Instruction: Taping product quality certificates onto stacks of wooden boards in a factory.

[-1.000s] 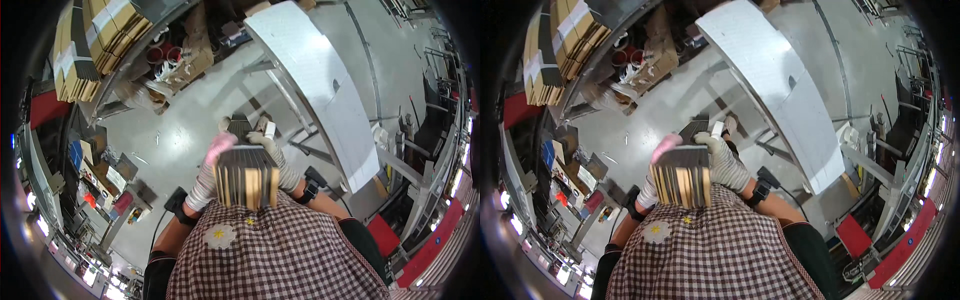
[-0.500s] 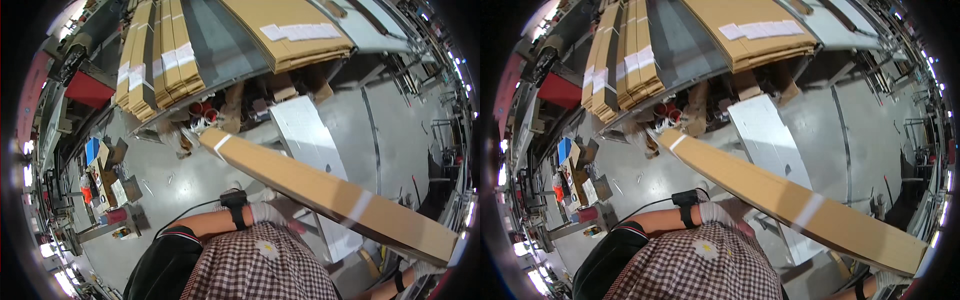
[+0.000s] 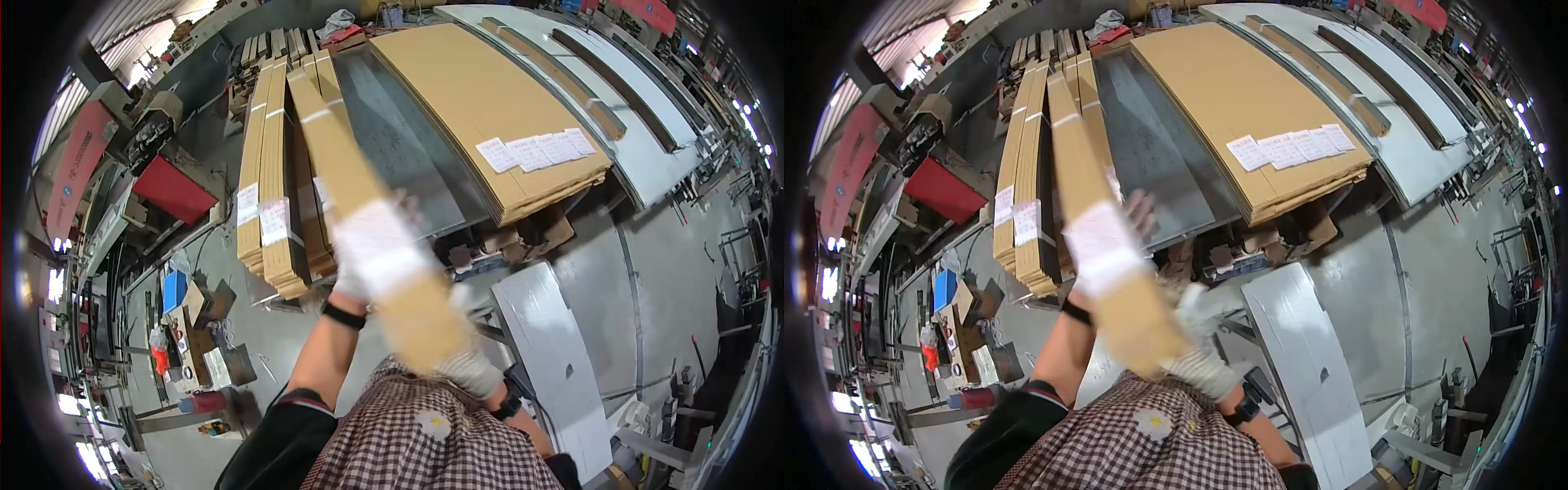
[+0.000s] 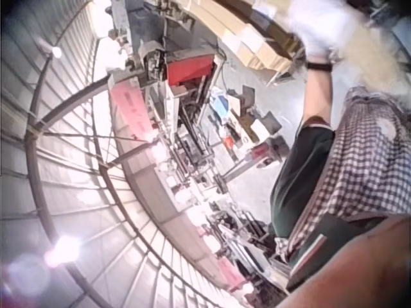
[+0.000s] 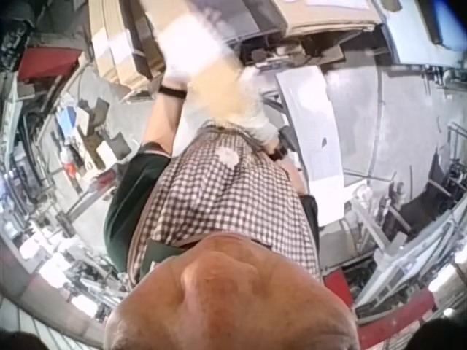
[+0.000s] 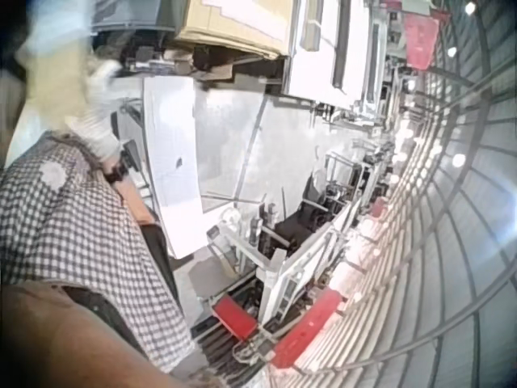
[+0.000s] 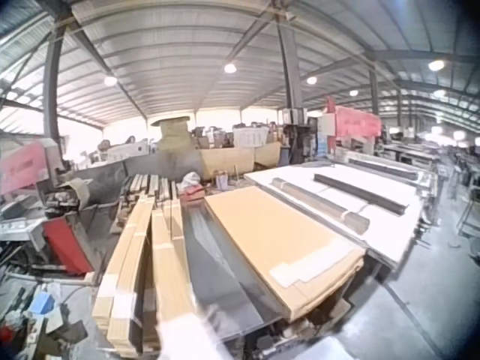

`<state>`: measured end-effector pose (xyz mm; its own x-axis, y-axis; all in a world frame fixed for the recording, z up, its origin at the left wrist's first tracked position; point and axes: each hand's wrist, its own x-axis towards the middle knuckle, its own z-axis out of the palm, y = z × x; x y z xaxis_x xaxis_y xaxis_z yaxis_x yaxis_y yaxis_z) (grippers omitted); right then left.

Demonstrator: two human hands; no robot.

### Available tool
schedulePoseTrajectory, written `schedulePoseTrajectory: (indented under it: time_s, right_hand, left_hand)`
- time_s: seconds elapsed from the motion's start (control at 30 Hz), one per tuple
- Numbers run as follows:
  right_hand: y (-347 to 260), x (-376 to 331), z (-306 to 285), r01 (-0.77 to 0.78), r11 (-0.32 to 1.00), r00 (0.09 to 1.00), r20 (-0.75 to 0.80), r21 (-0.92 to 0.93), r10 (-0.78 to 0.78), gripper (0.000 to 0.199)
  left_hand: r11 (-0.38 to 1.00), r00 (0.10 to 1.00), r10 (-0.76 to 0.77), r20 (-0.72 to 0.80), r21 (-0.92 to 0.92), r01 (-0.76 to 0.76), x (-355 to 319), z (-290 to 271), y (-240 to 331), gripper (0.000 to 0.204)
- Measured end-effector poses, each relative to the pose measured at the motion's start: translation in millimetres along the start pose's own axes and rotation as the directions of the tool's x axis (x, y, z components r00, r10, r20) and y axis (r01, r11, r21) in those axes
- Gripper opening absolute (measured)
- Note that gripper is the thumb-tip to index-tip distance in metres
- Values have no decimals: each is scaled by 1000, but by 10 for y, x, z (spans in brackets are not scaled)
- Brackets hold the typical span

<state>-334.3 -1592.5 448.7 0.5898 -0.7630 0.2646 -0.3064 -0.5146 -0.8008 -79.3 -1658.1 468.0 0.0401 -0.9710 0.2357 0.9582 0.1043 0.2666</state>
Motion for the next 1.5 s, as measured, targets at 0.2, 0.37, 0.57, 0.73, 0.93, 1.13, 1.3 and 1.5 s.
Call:
schedulePoseTrajectory:
  time_s: [0.2,0.37,0.57,0.73,0.93,1.13,1.3,1.5]
  right_hand:
    - [844,134,-411,-148,988,981,-134,-35,142,29]
    - [2101,-1034,-1563,-634,766,653,-458,105,603,18]
    - [3526,-2158,-2292,-902,247,305,-119,-353,945,53]
    - [4148,-2463,-2533,-961,240,257,-124,-140,958,66]
    - [3761,-1789,-2843,-939,264,297,-137,-219,945,53]
    - [2610,291,-2438,-573,738,584,-455,357,673,28]
    - [2559,1847,-1472,-431,336,532,-65,837,844,46]
    - [2750,2238,-879,-357,-34,540,236,933,808,64]
  left_hand:
    - [993,568,-27,-822,-86,-78,-1447,-846,34,79]
    - [931,454,-178,-873,0,365,-1149,-916,-818,68]
    - [210,932,223,-285,948,239,597,-642,-1393,44]
    - [-580,963,170,211,811,-76,2087,-627,-1740,41]
    - [-937,995,-30,-92,351,4,2519,-940,-1590,49]
    - [-837,990,136,28,539,100,2208,-1050,-1448,56]
    - [687,672,318,-669,651,324,2513,-1281,-1509,63]
    - [702,661,318,-680,638,318,2573,-1561,-1631,68]
